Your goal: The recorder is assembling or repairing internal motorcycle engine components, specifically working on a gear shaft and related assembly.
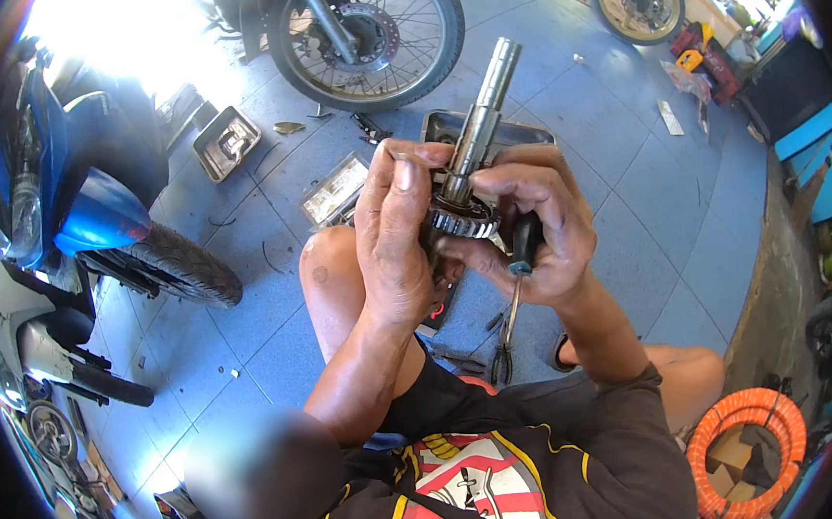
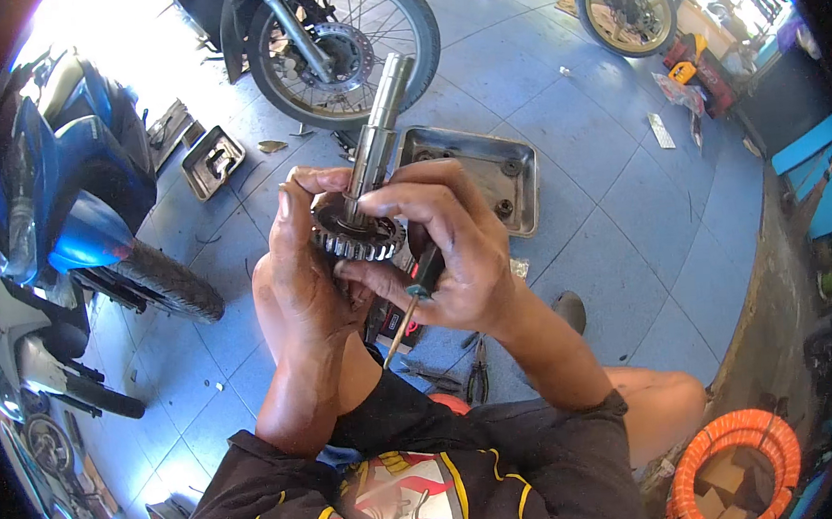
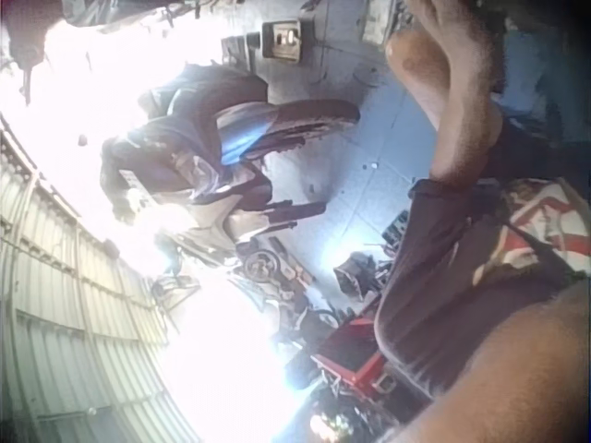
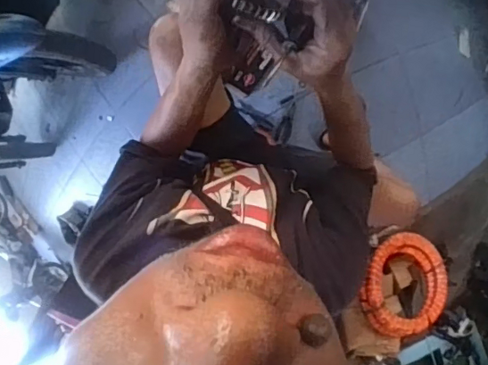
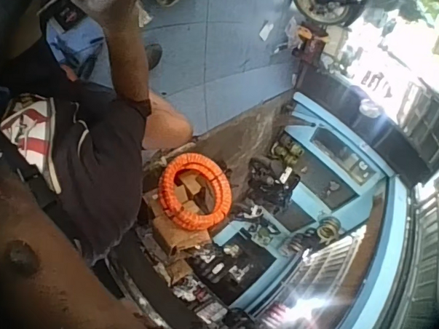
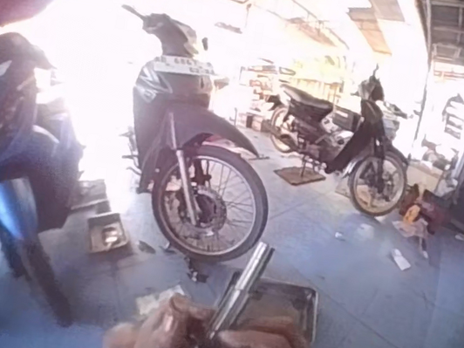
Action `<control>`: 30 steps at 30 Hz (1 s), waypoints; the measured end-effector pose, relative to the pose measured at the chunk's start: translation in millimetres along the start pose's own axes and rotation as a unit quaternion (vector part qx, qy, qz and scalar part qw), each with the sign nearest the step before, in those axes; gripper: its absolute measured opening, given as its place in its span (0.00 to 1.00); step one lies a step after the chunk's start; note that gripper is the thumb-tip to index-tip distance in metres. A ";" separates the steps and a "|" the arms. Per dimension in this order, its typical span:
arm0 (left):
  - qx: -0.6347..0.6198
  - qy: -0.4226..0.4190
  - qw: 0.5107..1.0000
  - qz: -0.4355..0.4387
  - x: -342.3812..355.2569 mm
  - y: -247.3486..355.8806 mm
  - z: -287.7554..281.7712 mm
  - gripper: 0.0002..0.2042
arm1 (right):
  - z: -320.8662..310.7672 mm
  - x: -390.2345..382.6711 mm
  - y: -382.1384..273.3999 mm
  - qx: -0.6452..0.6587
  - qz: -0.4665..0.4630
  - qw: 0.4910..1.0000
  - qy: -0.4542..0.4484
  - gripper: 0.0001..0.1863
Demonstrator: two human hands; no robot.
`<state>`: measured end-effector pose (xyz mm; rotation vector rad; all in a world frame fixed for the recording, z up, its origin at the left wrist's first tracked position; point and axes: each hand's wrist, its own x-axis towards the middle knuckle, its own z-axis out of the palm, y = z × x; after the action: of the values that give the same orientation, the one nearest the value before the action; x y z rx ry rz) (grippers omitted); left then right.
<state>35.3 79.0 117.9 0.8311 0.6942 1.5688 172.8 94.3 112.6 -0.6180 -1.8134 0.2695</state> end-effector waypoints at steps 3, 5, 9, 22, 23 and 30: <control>-0.004 -0.018 1.000 -0.001 0.1 8.4 -4.7 0.20 | 10.3 1.4 5.1 0.066 0.016 0.997 0.048 0.27; -0.025 -0.024 0.999 -0.002 2.8 6.9 -4.6 0.21 | 14.1 5.3 14.1 0.030 -0.057 0.997 0.051 0.28; -0.044 0.049 0.994 0.089 12.8 -2.7 -7.6 0.23 | 29.7 2.6 26.7 0.043 -0.073 0.995 0.048 0.29; 0.172 -0.036 0.938 0.299 9.6 13.4 -32.3 0.38 | 58.2 3.6 24.6 0.205 -0.054 0.973 0.093 0.34; 0.192 -0.050 0.925 0.324 12.6 15.9 -35.5 0.37 | 62.3 4.6 21.3 0.225 -0.042 0.967 0.109 0.32; 0.032 -0.024 0.942 0.333 15.3 12.8 -41.2 0.39 | 75.9 18.0 15.6 0.260 -0.030 0.961 0.086 0.31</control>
<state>-6.9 92.7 106.7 1.2321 0.4450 2.1220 102.1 126.3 94.9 -0.2060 -1.5051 0.6089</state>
